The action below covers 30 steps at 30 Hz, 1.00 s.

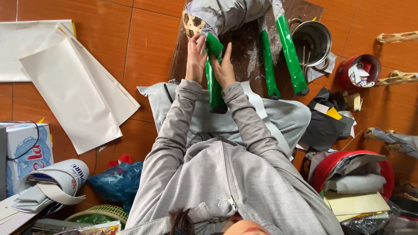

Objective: Wrapping the legs of a bamboo-frame animal structure with green paper and adhesive.

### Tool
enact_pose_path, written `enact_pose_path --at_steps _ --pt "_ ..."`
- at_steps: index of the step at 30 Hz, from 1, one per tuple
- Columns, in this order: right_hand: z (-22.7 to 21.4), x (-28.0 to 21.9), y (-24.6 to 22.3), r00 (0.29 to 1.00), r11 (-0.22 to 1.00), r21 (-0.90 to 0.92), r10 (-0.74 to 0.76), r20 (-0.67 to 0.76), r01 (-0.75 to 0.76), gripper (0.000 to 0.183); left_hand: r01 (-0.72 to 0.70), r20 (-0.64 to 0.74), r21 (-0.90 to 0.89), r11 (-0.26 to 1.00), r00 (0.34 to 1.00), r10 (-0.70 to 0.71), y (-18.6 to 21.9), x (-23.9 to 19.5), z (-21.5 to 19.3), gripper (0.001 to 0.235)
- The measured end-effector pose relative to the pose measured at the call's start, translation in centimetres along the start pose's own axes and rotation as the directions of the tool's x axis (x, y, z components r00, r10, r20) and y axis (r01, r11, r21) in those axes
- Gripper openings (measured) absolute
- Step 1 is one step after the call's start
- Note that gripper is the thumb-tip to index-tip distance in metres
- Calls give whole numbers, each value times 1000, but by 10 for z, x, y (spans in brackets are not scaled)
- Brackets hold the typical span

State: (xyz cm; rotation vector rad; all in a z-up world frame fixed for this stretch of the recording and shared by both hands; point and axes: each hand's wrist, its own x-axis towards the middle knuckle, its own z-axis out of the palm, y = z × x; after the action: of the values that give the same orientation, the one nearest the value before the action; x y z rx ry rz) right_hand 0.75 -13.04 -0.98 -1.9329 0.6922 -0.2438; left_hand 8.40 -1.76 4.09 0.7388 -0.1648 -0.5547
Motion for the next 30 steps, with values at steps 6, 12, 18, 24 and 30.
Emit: enact_pose_path --at_steps 6,12,18,24,30 --pt "19 21 49 980 763 617 113 163 -190 71 -4 -34 630 777 999 33 -5 -9 0 42" --pt "29 37 72 984 666 729 54 167 -160 58 -518 519 854 -37 855 5 -10 8 -7 43" --pt "3 29 19 855 558 648 346 387 -519 66 -540 506 769 -342 841 -192 7 41 13 38" --pt "5 61 83 825 515 648 292 483 -562 59 -406 412 909 -98 909 59 -10 32 -10 35" --pt "-6 73 38 998 991 128 -42 42 36 53 100 -265 799 593 944 198 -95 -10 -83 44"
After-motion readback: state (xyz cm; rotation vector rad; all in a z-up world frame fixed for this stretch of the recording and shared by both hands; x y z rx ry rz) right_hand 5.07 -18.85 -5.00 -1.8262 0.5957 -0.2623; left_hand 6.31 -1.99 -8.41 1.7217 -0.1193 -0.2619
